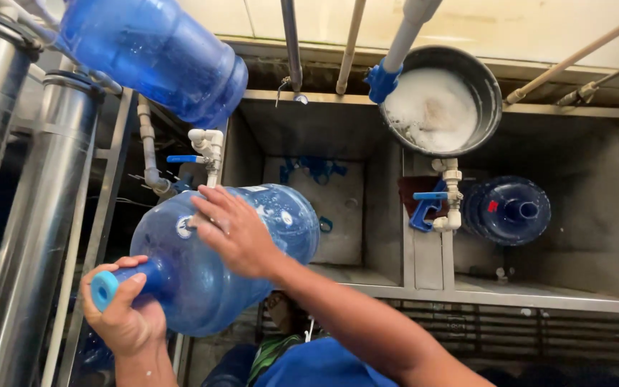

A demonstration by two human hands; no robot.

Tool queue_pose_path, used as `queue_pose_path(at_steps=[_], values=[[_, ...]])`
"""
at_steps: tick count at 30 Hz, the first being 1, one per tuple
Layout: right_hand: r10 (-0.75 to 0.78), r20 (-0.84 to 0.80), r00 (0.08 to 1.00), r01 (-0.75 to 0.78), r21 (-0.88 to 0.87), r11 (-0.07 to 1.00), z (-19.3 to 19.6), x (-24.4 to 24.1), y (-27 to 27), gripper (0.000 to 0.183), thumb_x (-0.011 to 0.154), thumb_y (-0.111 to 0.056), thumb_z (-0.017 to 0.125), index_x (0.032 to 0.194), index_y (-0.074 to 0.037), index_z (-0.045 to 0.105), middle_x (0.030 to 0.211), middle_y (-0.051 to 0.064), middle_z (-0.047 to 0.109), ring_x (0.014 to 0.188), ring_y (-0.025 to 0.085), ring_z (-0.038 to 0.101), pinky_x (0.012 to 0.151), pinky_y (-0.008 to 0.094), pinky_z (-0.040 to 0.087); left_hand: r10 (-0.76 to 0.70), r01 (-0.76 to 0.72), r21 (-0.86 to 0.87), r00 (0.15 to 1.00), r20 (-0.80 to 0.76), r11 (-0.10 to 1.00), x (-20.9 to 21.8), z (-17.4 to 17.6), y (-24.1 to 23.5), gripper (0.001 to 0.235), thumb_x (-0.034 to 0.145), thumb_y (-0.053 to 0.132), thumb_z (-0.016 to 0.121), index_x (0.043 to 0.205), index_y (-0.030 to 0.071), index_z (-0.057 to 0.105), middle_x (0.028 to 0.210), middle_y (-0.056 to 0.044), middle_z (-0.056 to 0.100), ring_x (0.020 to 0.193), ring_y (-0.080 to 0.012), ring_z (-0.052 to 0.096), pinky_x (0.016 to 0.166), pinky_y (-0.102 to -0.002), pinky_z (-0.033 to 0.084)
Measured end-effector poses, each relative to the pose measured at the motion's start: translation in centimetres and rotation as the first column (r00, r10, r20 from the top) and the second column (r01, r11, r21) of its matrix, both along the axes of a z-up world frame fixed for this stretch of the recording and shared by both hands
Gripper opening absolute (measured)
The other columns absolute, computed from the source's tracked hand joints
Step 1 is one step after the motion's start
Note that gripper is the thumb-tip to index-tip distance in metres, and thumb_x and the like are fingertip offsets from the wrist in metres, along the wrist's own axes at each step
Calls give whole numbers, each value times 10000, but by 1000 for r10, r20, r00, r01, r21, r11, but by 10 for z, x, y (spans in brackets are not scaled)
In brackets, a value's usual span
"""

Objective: Washing large plastic water jugs using a soapy sponge in a water production facility.

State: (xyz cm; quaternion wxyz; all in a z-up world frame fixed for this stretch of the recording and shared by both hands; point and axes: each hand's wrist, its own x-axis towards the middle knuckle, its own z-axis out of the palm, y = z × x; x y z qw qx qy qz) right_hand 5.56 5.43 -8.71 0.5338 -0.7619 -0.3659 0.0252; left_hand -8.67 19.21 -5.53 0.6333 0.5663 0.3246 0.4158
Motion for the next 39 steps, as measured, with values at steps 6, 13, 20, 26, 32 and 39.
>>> queue_pose_path(at_steps=[6,13,20,26,32,39], values=[[80,-327,942,-156,-213,965,-95,67,-24,673,1004,-505,260,1438,-112,591,1475,148,598,1347,300,563,1125,441,384,-66,72,-105,996,64,992,-26,-22,27,335,719,86,693,1031,146,586,970,-69,652,971,-287,668,1076,-443,562],[-308,-296,904,175,-400,899,-109,-4,-35,723,1014,-504,250,1612,-96,262,1705,123,205,1592,290,108,1266,481,42,494,-480,-198,869,23,855,3,-18,15,488,702,-14,721,1169,68,607,799,-121,673,712,-248,748,806,-418,662],[235,-160,959,-220,104,970,19,-4,-4,550,1109,-436,283,1461,-122,566,1646,128,406,1593,334,274,1273,505,271,192,-198,79,978,82,977,10,17,-20,284,694,21,668,950,78,558,844,-129,624,763,-260,689,801,-394,633],[118,-278,953,-170,-172,970,-55,53,-9,707,1021,-536,227,1453,-85,557,1512,128,563,1458,310,444,1190,450,297,87,-89,41,995,39,995,-19,13,21,291,753,59,678,1030,103,596,941,-112,671,912,-292,723,958,-446,634],[-371,-193,908,243,-479,844,-105,7,-34,724,1006,-542,279,1568,-104,406,1661,102,332,1565,285,202,1245,472,123,467,-441,-267,884,37,857,-18,-14,59,460,708,32,779,1125,65,588,829,-144,695,755,-274,781,778,-409,684],[25,-266,964,-113,-319,941,21,-48,14,725,1029,-511,154,1630,-107,103,1722,132,-10,1594,282,-62,1246,481,-91,476,-452,-273,879,25,849,-13,-9,50,256,670,48,710,797,80,490,757,-100,617,662,-277,717,679,-394,583]])
